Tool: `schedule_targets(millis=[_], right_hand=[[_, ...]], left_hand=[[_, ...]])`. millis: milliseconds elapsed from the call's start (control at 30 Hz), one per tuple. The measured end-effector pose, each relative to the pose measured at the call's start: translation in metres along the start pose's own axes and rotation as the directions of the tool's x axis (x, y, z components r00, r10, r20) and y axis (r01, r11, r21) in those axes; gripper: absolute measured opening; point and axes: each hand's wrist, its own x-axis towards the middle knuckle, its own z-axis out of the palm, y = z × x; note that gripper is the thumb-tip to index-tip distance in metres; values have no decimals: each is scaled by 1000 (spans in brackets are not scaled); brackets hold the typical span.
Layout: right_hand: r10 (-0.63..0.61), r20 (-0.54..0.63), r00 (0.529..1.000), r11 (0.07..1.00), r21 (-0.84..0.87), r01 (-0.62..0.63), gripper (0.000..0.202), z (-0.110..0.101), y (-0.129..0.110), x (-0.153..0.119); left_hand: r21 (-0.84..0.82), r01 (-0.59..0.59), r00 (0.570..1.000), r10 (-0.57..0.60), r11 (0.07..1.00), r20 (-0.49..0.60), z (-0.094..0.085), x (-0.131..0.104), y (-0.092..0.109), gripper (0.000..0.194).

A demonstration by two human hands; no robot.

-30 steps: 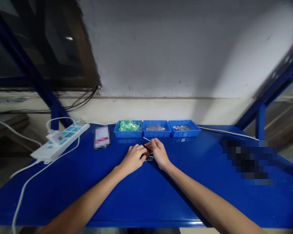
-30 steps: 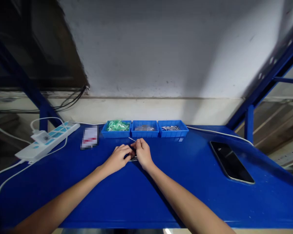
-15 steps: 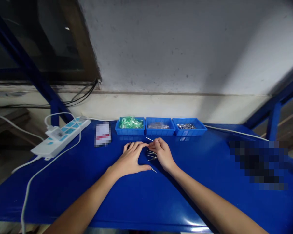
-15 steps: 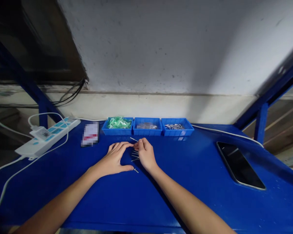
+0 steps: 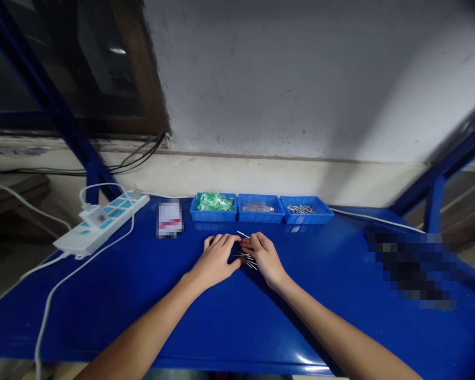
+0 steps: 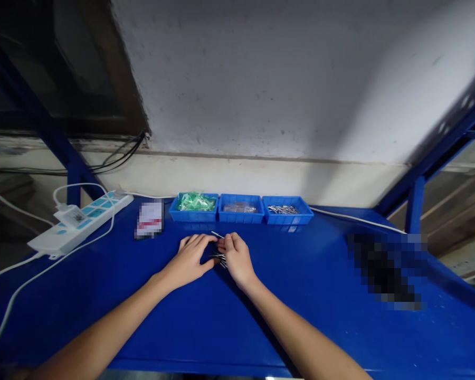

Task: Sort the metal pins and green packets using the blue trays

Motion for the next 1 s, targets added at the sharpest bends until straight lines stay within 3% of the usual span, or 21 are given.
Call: schedule_targets(millis=[100,167,267,400,667,1000], right_hand=[[-40,-13,999,999,-24,40,44,-1,0,1],[-112,-20,993,985,-136,109,41,-5,-1,3],[-234,-11,972,909,-359,214,36,-11,-6,4],[-293,15,956,809,-530,256,32,-14,-13,4],[-310,51,949,757,-591,279,30,-14,-14,5],[-298,33,954,762,-594,259,30,-15,-11,7]], left_hand=[[-23,-30,999,31,999,12,-3,1,-3,26],[-41,-52,998,53,998,21,-5,1,-6,20],[-53,-83,995,86,995,59,-9,2,-10,18],[-42,-91,991,94,995,91,-11,1,-9,7],[-62,-130,986,135,990,93,-7,0,3,5],[-57,-161,977,167,985,130,-8,0,-1,8]])
